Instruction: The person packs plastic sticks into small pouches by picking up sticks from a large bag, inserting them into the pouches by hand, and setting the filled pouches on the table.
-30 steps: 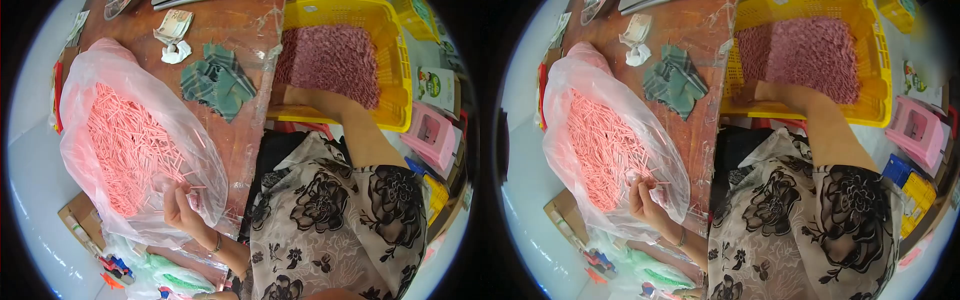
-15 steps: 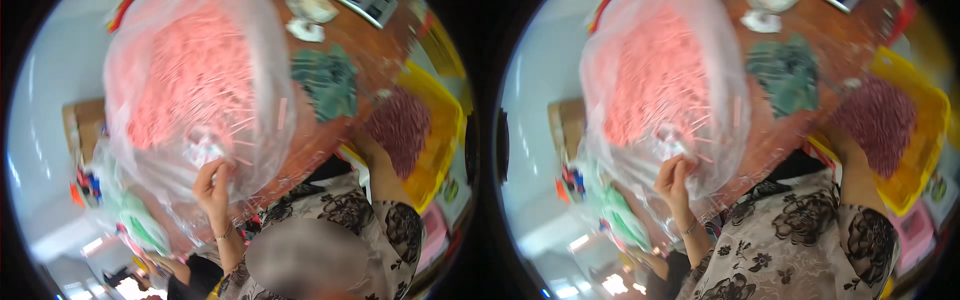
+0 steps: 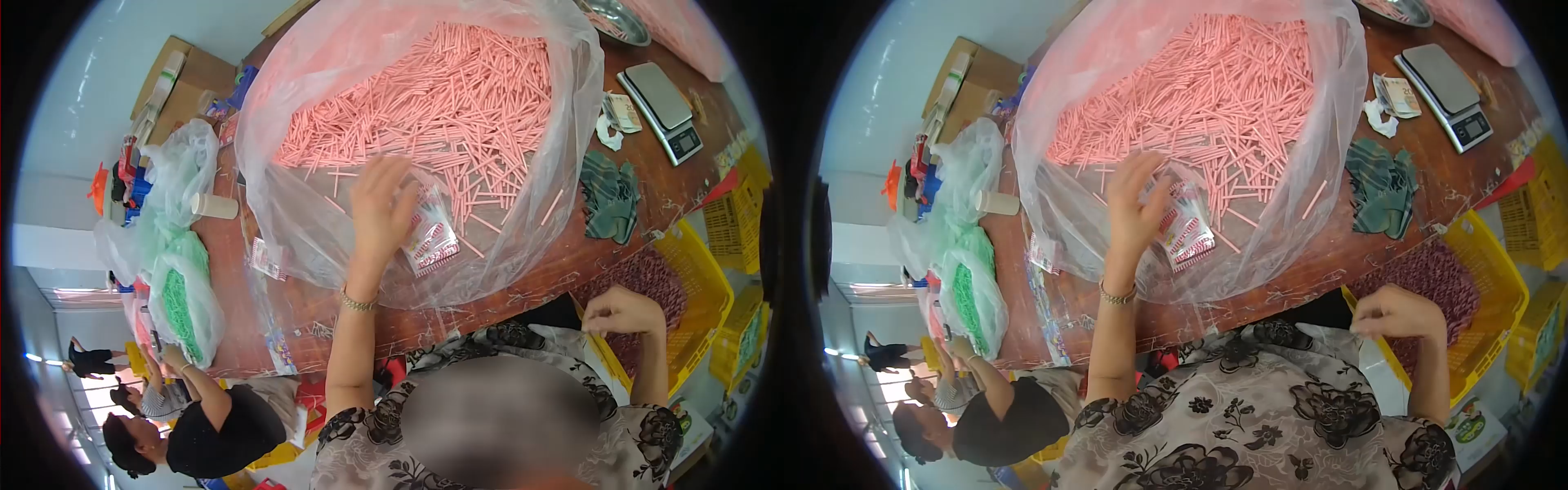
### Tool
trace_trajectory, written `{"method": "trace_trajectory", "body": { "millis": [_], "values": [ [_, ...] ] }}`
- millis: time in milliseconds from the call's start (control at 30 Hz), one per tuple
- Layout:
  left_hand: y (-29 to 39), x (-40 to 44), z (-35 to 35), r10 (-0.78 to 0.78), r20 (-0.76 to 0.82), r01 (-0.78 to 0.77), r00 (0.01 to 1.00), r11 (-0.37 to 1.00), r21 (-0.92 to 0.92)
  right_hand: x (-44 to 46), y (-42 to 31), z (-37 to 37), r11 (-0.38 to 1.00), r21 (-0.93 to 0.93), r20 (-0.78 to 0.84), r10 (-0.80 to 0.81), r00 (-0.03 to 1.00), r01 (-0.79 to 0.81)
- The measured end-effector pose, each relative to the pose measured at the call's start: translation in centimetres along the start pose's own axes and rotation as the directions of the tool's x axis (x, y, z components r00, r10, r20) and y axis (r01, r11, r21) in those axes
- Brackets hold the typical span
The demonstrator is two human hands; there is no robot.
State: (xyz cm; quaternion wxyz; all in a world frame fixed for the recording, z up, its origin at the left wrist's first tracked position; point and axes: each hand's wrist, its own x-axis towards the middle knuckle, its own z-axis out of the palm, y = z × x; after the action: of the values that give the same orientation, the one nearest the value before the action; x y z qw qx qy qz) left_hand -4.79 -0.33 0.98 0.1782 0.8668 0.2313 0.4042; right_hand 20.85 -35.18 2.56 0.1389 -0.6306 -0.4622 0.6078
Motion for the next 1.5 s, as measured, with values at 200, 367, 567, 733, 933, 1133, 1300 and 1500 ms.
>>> {"method": "trace_trajectory", "body": {
  "millis": [200,367,567,733,933,1133,1300,1500],
  "values": [
    [1.1,-1.4,4.3,0.142,0.118,-0.161,0.983,0.973,0.168,5.7,-12.8,-4.2,0.717,-0.571,-0.333,-0.647,0.686,0.399],
    [-0.1,-2.8,7.7,0.173,-0.001,-0.167,0.985,0.955,0.244,18.5,-14.2,-6.8,0.299,-0.933,-0.118,-0.781,0.614,0.2],
    [-1.3,-3.4,8.4,0.062,-0.09,-0.051,0.994,0.992,0.119,23.9,-14.4,-6.9,0.331,-0.897,-0.115,-0.814,0.57,0.293],
    [0.0,-2.9,9.4,0.024,-0.096,-0.012,0.995,0.993,0.12,27.5,-10.4,-9.1,0.165,-0.953,-0.055,-0.918,0.392,0.255],
    [0.1,-2.7,8.6,0.009,-0.044,-0.004,0.999,0.993,0.115,29.9,-11.3,-10.0,0.04,-0.988,0.007,-0.953,0.302,0.147],
    [-0.1,-2.9,8.9,0.006,-0.065,0.002,0.998,0.993,0.117,33.4,-9.5,-12.0,0.222,-0.962,-0.148,-0.913,0.379,0.157],
    [-0.4,-3.2,9.2,0.042,-0.057,-0.035,0.997,0.991,0.13,35.4,-11.9,-13.9,0.329,-0.938,-0.226,-0.816,0.532,0.107],
    [-0.5,-3.6,9.5,0.047,-0.051,-0.039,0.998,0.989,0.143,34.0,-9.9,-15.6,0.276,-0.936,-0.206,-0.933,0.296,0.218]
  ]
}}
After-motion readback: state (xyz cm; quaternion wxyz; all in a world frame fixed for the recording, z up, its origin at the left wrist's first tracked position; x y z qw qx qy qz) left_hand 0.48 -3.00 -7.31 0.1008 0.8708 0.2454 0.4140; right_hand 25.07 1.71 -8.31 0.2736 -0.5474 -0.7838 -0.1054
